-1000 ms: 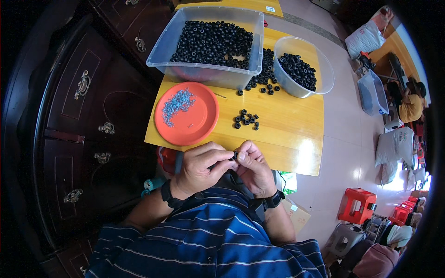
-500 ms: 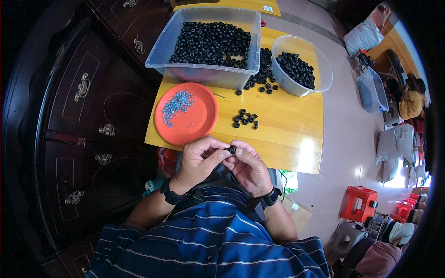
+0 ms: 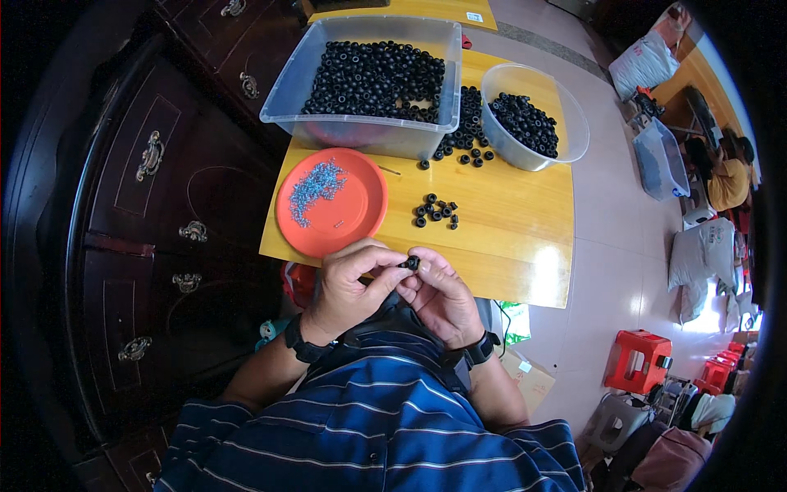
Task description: Assembling small plastic components by inserting blue plastic pieces into black plastic circular parts.
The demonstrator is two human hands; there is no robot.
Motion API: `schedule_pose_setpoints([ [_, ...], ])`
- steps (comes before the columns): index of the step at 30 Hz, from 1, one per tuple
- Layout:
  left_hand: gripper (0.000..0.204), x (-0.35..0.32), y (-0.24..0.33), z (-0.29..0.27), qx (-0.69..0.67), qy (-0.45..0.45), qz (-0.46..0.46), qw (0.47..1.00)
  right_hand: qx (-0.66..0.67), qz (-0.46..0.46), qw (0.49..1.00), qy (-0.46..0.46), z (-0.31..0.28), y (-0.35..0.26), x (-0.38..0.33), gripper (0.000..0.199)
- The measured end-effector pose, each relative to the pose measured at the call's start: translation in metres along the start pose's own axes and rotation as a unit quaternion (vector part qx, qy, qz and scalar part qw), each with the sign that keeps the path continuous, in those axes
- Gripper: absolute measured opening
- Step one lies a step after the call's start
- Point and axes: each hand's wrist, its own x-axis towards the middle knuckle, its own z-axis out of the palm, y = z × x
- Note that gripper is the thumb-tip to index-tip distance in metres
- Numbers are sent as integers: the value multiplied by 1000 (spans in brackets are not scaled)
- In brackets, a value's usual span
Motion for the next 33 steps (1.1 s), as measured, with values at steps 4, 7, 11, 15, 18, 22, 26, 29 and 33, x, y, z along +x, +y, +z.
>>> schedule_pose_setpoints([
  [4, 15, 1, 0, 1, 29, 2, 14, 999, -31, -14, 999, 11, -3, 1, -2, 24],
  [7, 18, -1, 0, -1, 43, -21, 0, 999, -57, -28, 998, 13, -4, 0, -3, 24],
  [11, 18, -2, -2, -1, 24, -29, -13, 999, -80, -38, 996, 17, -5, -1, -5, 23],
  [15, 16, -4, -6, -2, -19, -33, -42, 998, -92, -37, 995, 8, -5, -1, -5, 23],
  [18, 13, -4, -7, 1, -45, -12, -39, 998, -95, -34, 995, 10, -6, -1, -5, 22],
  [22, 12, -5, -9, 2, -55, -7, -45, 997, -95, -20, 995, 13, -6, 0, -4, 22],
  [26, 12, -6, -8, 3, -56, -4, -39, 998, -88, -18, 996, 11, -5, 0, -5, 22],
  [29, 13, -9, -10, 1, -73, -20, -54, 996, -89, -11, 996, 7, -6, 0, -5, 22],
  [33, 17, -13, -15, -2, -247, -78, -219, 941, -107, 0, 994, 18, -5, -2, -7, 22],
])
